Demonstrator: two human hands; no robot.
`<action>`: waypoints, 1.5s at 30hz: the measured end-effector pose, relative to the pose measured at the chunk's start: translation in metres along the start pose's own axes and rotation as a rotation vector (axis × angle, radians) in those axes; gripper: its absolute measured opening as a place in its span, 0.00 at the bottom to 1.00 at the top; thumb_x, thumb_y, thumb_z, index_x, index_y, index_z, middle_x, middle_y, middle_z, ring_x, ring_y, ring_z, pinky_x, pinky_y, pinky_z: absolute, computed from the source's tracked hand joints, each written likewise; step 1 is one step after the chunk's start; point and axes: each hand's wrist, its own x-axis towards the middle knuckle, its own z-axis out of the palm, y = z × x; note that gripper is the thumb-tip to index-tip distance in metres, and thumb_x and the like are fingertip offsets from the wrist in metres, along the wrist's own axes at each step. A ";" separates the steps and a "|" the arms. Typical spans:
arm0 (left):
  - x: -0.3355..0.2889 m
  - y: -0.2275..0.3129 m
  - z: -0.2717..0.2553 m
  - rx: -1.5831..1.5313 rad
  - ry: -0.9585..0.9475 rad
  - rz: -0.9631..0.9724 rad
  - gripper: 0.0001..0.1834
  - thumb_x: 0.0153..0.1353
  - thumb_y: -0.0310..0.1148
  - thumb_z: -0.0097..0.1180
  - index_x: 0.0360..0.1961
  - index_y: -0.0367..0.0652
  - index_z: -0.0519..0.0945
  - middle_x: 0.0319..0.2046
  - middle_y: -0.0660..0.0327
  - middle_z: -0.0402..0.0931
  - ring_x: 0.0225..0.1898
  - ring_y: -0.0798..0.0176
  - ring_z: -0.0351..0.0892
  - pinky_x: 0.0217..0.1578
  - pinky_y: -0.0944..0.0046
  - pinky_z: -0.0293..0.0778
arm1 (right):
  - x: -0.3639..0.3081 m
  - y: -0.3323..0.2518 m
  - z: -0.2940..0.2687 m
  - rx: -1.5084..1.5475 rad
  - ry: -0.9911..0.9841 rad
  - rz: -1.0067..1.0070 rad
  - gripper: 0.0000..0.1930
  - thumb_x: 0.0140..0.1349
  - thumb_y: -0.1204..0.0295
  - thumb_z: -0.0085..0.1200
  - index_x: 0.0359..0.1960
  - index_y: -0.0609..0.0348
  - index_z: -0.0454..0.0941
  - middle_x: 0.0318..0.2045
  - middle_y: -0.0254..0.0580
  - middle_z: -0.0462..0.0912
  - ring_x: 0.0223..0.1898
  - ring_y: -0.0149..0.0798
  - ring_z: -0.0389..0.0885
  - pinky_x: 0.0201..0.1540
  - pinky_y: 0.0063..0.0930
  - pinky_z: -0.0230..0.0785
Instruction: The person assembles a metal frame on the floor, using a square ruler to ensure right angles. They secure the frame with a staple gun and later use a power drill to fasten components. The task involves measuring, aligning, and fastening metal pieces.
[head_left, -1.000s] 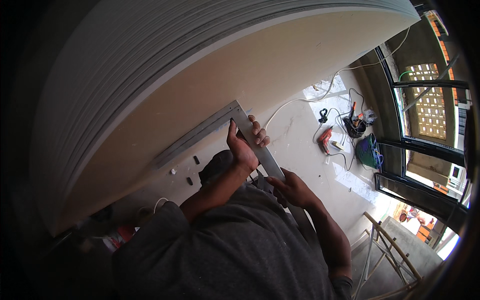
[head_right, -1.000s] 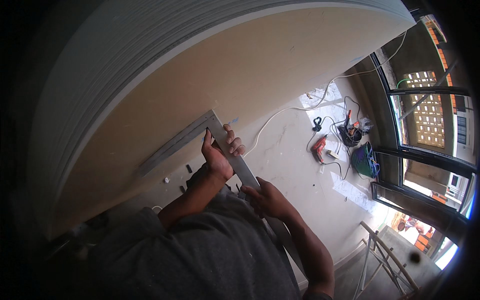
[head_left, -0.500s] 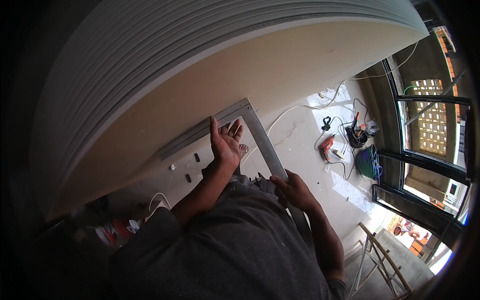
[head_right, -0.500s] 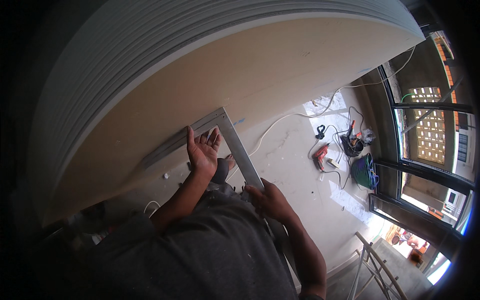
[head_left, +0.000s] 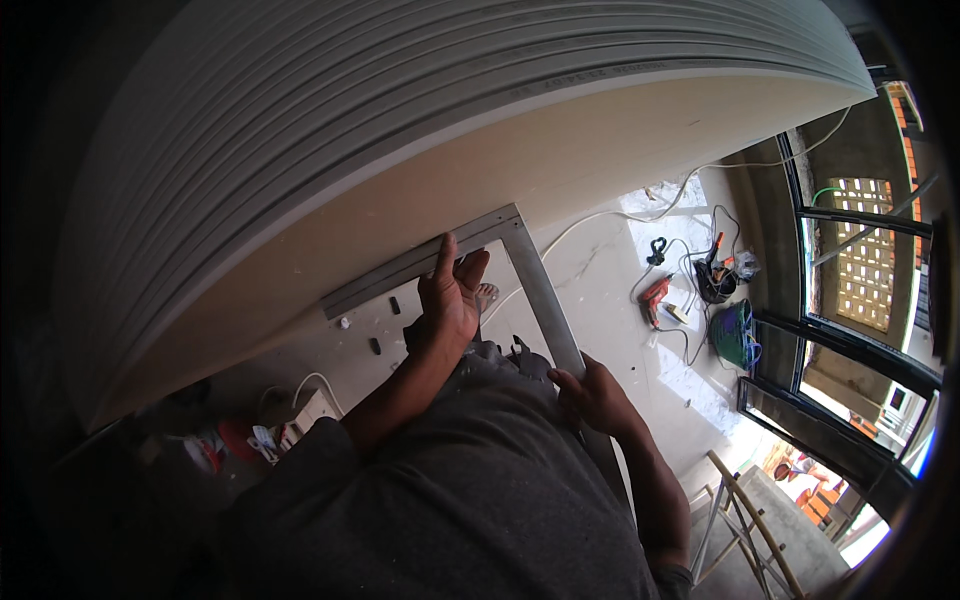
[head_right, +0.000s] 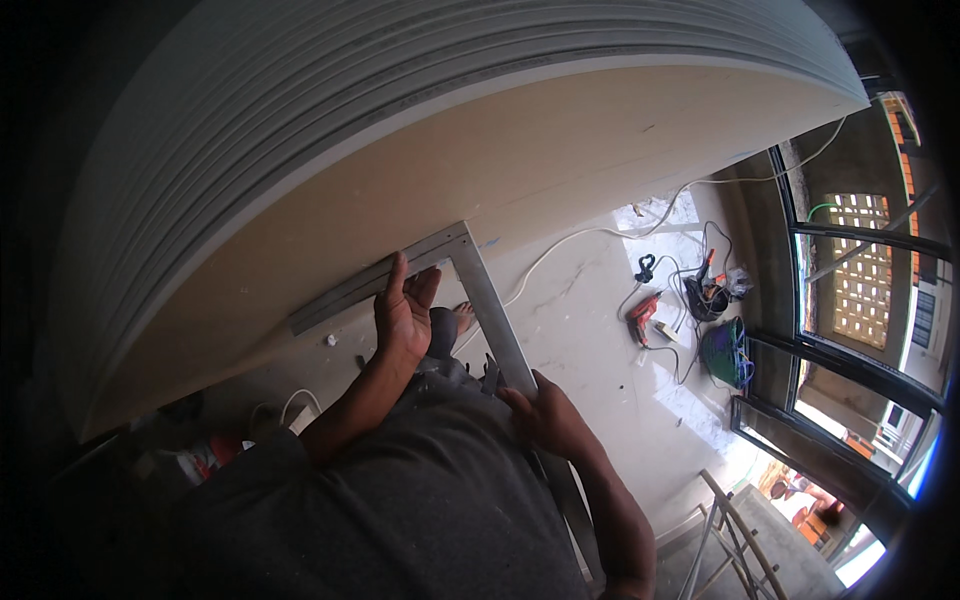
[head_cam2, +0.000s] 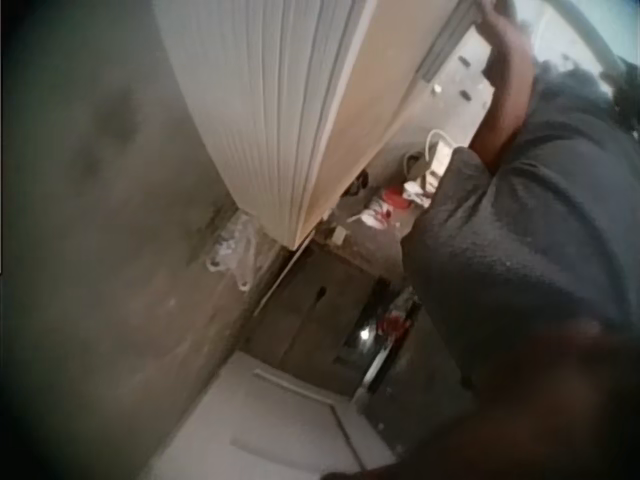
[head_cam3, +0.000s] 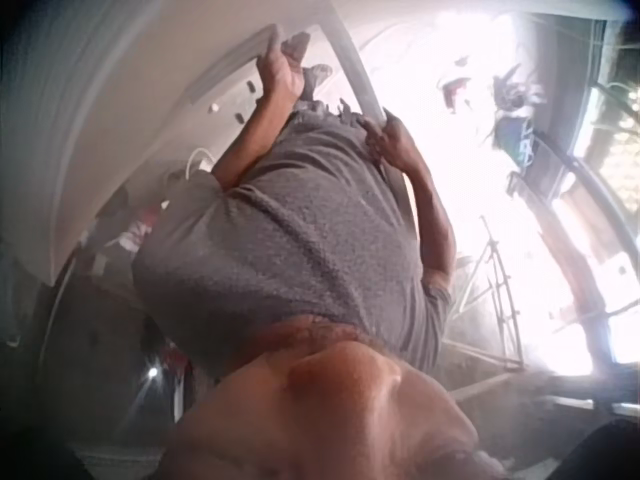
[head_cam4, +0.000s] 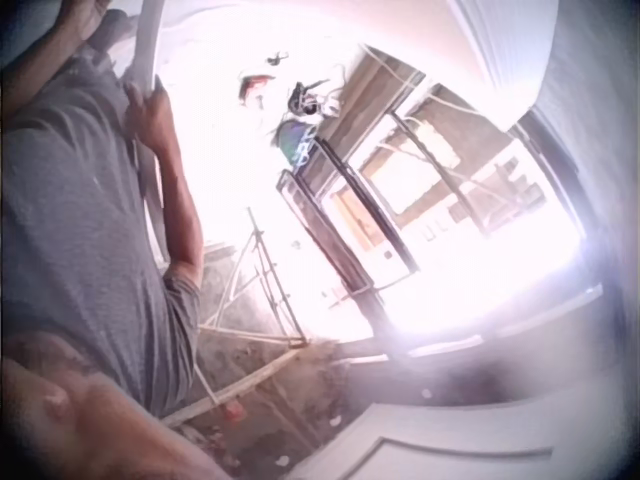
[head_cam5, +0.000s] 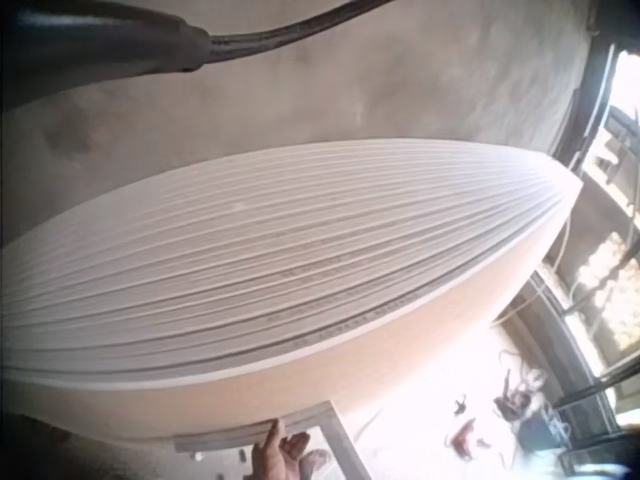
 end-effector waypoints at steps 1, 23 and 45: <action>0.000 0.000 -0.001 0.002 -0.001 0.002 0.24 0.64 0.37 0.73 0.54 0.38 0.76 0.47 0.58 0.78 0.39 0.57 0.89 0.46 0.59 0.92 | -0.001 -0.002 -0.001 -0.001 -0.014 0.010 0.24 0.76 0.54 0.57 0.57 0.67 0.76 0.23 0.37 0.81 0.24 0.29 0.80 0.29 0.32 0.72; -0.001 0.001 0.002 0.056 -0.032 0.018 0.23 0.68 0.38 0.70 0.56 0.41 0.74 0.44 0.58 0.82 0.39 0.58 0.90 0.45 0.58 0.91 | 0.010 0.009 0.007 -0.036 0.025 -0.052 0.23 0.77 0.52 0.56 0.46 0.67 0.77 0.27 0.37 0.83 0.30 0.27 0.80 0.35 0.29 0.73; 0.013 -0.015 -0.026 0.304 -0.396 -0.067 0.36 0.72 0.52 0.62 0.73 0.45 0.66 0.69 0.52 0.68 0.68 0.55 0.72 0.70 0.49 0.69 | 0.000 0.014 0.000 0.108 -0.006 -0.090 0.27 0.76 0.49 0.56 0.55 0.66 0.80 0.25 0.36 0.79 0.28 0.30 0.79 0.35 0.33 0.72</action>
